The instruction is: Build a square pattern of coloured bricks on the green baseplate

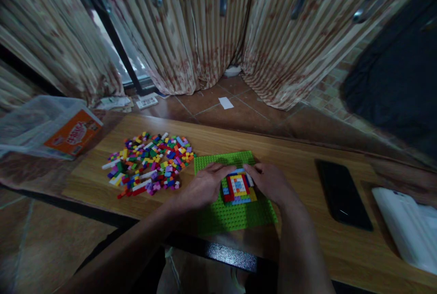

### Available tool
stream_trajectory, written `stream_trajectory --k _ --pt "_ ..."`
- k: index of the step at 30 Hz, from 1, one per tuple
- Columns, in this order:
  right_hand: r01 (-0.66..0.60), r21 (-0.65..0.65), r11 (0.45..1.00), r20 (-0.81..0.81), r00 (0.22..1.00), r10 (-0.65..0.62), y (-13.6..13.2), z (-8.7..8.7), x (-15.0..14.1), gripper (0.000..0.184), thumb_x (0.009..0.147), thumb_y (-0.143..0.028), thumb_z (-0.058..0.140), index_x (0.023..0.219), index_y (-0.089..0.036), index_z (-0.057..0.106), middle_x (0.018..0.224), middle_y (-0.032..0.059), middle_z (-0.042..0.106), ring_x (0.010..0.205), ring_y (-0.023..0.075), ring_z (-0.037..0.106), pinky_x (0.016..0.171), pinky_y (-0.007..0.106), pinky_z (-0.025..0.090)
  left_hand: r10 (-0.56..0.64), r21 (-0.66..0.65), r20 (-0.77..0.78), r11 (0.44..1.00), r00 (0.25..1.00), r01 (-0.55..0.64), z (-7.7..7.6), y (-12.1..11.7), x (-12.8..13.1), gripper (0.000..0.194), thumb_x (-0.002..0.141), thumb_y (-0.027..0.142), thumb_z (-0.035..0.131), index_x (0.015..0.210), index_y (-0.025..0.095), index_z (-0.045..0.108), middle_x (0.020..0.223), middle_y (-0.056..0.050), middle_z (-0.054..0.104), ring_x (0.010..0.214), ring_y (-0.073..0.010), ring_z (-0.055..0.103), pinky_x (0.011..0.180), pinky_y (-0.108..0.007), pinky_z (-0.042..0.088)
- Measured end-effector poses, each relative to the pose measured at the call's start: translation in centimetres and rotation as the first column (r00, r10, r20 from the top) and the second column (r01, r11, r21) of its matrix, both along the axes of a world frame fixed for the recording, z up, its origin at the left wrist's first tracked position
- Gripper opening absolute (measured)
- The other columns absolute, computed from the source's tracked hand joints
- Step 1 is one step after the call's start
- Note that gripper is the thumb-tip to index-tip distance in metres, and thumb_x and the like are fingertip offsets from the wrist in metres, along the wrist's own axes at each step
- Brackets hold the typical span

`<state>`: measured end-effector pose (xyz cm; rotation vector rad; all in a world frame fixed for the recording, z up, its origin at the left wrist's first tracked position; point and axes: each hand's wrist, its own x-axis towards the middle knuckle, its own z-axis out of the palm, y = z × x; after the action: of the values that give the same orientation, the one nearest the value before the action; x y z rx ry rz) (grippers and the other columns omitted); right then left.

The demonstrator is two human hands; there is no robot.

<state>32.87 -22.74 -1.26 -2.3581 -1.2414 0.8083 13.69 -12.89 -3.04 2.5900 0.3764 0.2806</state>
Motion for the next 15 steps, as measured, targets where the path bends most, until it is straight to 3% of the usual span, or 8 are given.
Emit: stream_trajectory --k 5,9,15 --pt "0.013 0.012 1.000 0.018 1.000 -0.014 0.08 -0.04 -0.17 0.058 0.082 -0.070 0.041 0.061 -0.020 0.062 0.055 0.0045 0.063 0.052 0.0164 0.054 0.052 0.029 0.036 -0.019 0.046 -0.020 0.999 1.000 0.020 -0.51 -0.24 0.12 0.051 0.086 0.012 0.046 0.137 0.017 0.043 0.119 -0.010 0.061 0.112 -0.0228 0.056 0.105 -0.039 0.044" --pt "0.031 0.018 0.999 0.121 0.992 -0.033 0.32 -0.15 -0.52 0.051 0.085 -0.060 0.045 0.059 -0.020 0.063 0.058 0.0060 0.065 0.055 0.0173 0.056 0.055 0.030 0.036 0.000 0.072 -0.034 0.997 0.999 0.003 -0.46 -0.48 0.22 0.051 0.087 0.012 0.044 0.137 0.015 0.043 0.121 -0.011 0.060 0.113 -0.0230 0.056 0.106 -0.038 0.043" --pt "0.022 0.077 0.997 0.125 0.992 -0.032 0.07 -0.26 -0.81 0.051 0.086 -0.058 0.043 0.061 -0.020 0.066 0.060 0.0059 0.066 0.057 0.0180 0.058 0.056 0.030 0.039 0.000 0.017 -0.038 1.000 0.999 0.001 -0.24 -0.45 0.20 0.054 0.084 0.011 0.047 0.138 0.016 0.044 0.122 -0.011 0.060 0.115 -0.0234 0.056 0.107 -0.039 0.043"
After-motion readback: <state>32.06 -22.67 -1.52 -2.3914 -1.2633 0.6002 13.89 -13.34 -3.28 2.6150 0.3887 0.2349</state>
